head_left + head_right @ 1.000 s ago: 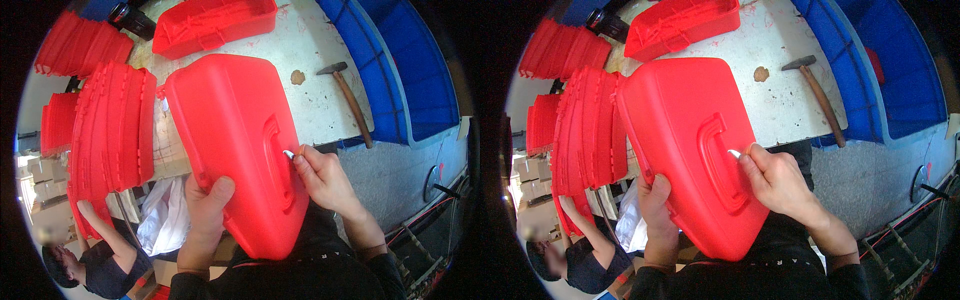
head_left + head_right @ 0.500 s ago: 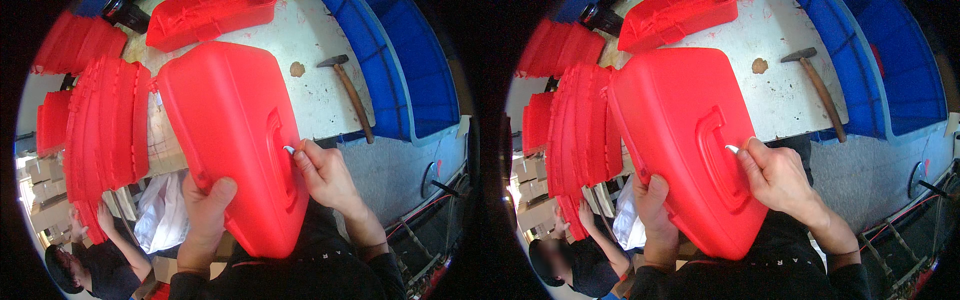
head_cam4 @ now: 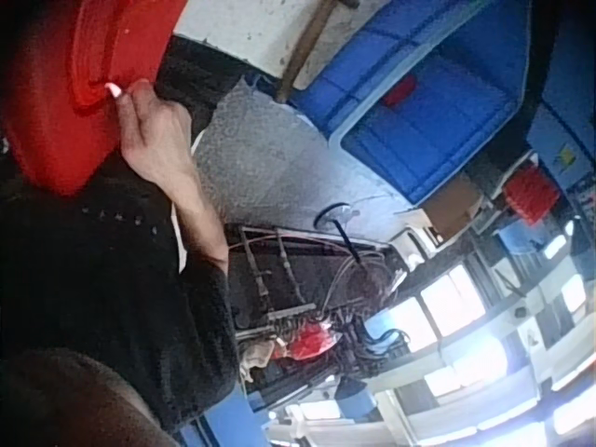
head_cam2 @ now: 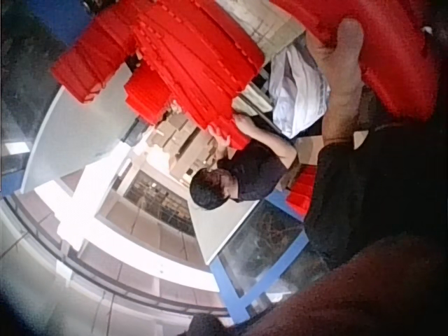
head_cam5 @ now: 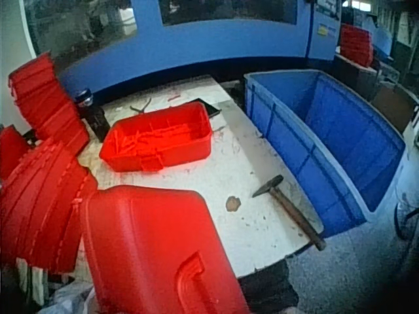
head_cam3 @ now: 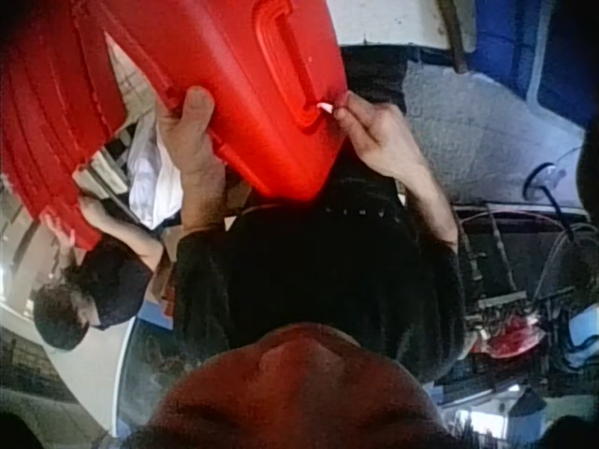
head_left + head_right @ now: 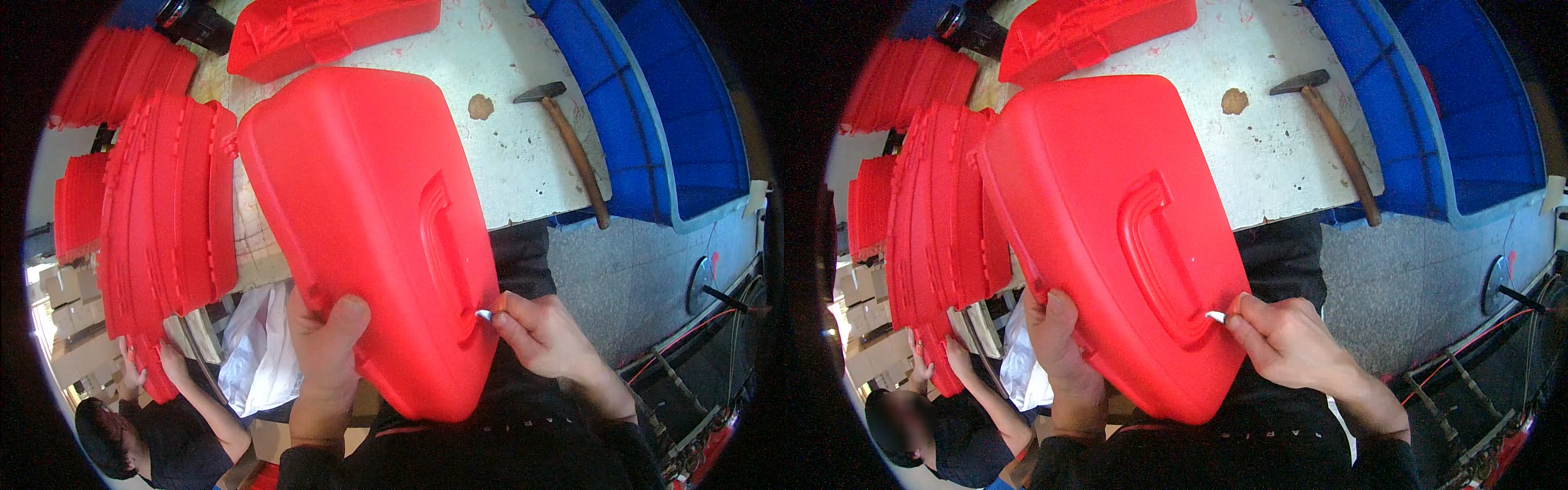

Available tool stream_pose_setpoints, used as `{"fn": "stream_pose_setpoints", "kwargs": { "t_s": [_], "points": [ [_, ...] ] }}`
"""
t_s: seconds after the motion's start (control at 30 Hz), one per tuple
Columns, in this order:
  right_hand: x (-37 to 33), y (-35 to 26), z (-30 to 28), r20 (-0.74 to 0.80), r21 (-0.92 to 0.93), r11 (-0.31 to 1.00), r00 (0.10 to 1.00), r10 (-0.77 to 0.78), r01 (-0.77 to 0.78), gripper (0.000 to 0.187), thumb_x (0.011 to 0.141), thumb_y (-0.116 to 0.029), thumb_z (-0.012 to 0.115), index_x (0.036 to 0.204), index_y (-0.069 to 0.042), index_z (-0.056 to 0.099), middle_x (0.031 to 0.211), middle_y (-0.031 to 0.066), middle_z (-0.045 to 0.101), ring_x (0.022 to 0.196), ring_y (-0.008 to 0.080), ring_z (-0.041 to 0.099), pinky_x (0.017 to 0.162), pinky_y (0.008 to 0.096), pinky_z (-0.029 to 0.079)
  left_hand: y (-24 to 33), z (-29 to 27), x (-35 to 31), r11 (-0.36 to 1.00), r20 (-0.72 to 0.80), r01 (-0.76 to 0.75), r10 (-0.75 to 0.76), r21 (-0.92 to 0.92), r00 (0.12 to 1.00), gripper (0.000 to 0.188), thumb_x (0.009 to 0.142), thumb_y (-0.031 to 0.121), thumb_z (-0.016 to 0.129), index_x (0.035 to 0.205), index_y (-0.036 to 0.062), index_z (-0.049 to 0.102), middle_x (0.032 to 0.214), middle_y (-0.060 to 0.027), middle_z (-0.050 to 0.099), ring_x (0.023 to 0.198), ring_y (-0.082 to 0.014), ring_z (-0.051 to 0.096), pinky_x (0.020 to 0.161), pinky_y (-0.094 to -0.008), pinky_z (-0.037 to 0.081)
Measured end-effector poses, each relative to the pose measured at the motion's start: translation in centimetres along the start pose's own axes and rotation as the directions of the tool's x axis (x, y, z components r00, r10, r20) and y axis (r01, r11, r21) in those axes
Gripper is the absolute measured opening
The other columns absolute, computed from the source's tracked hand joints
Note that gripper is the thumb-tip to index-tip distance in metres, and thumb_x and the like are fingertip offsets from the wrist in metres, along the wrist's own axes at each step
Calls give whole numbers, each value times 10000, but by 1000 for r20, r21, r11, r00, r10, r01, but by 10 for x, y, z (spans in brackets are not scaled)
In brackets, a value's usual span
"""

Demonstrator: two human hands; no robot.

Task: The person repeatedly picks up red plastic containers and uses a hammer to tap and break off small protruding plastic pieces from the rims. They rotate the containers to access different edges and occasionally wipe the surfaces with a cloth. Finished pieces are placed back on the table.

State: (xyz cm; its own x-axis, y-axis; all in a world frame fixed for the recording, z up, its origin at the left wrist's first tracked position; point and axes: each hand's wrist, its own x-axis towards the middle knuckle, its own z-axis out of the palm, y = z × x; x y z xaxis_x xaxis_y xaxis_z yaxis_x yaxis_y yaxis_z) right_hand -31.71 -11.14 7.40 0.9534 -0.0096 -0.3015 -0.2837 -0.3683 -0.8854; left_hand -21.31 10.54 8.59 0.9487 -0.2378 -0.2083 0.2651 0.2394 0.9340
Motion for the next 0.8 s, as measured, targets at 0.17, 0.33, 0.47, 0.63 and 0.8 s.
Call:
{"fn": "stream_pose_setpoints", "kwargs": {
  "t_s": [0.17, 0.33, 0.47, 0.63, 0.8],
  "points": [
    [32, -7, -1, -281, 42, 986, 949, -140, 158, 279, 952, -194, 655, 1128, -9, 541, 676, 131, 640, 625, 332, 692, 552, 387, 519, -3, -4, 1, 999, 32, 4, -2, -45, 999, 526, 913, 234, 721, 1336, -21, 540, 1261, -142, 663, 1086, -247, 676, 959, -387, 535],
    [51, 10, 24, -379, -107, 979, 903, -204, 176, 406, 911, -228, 718, 1180, -26, 491, 746, 152, 674, 658, 336, 707, 584, 390, 557, 0, -4, -1, 990, 42, 115, -112, -84, 993, 486, 861, 124, 769, 1299, 14, 589, 1225, -74, 674, 1074, -176, 654, 953, -335, 511],
    [11, 30, 35, -284, 42, 965, 929, -236, 257, 342, 879, -180, 752, 1102, -36, 537, 785, 107, 670, 664, 213, 703, 600, 322, 547, 23, -1, 14, 995, 208, 13, 9, -103, 978, 427, 849, 65, 767, 1251, 24, 629, 1178, -51, 689, 1052, -150, 649, 928, -327, 517],
    [62, 65, -5, -513, 44, 979, 845, -150, 200, 165, 920, -79, 659, 1046, -23, 567, 811, 137, 648, 721, 138, 640, 655, 262, 502, 122, 2, 10, 819, 526, -424, 183, 386, 831, 340, 892, 150, 757, 1178, 5, 643, 985, -88, 732, 873, -182, 705, 792, -319, 548],
    [138, 57, -12, -400, -697, 704, 740, -541, 137, 593, 870, -28, 676, 1402, -15, 414, 1315, 267, 494, 1197, 404, 546, 981, 485, 481, 215, 18, -7, -209, 652, -621, 341, 755, 678, 412, 813, 292, 827, 1044, 1, 649, 653, -139, 629, 582, -320, 659, 542, -362, 495]
  ]
}}
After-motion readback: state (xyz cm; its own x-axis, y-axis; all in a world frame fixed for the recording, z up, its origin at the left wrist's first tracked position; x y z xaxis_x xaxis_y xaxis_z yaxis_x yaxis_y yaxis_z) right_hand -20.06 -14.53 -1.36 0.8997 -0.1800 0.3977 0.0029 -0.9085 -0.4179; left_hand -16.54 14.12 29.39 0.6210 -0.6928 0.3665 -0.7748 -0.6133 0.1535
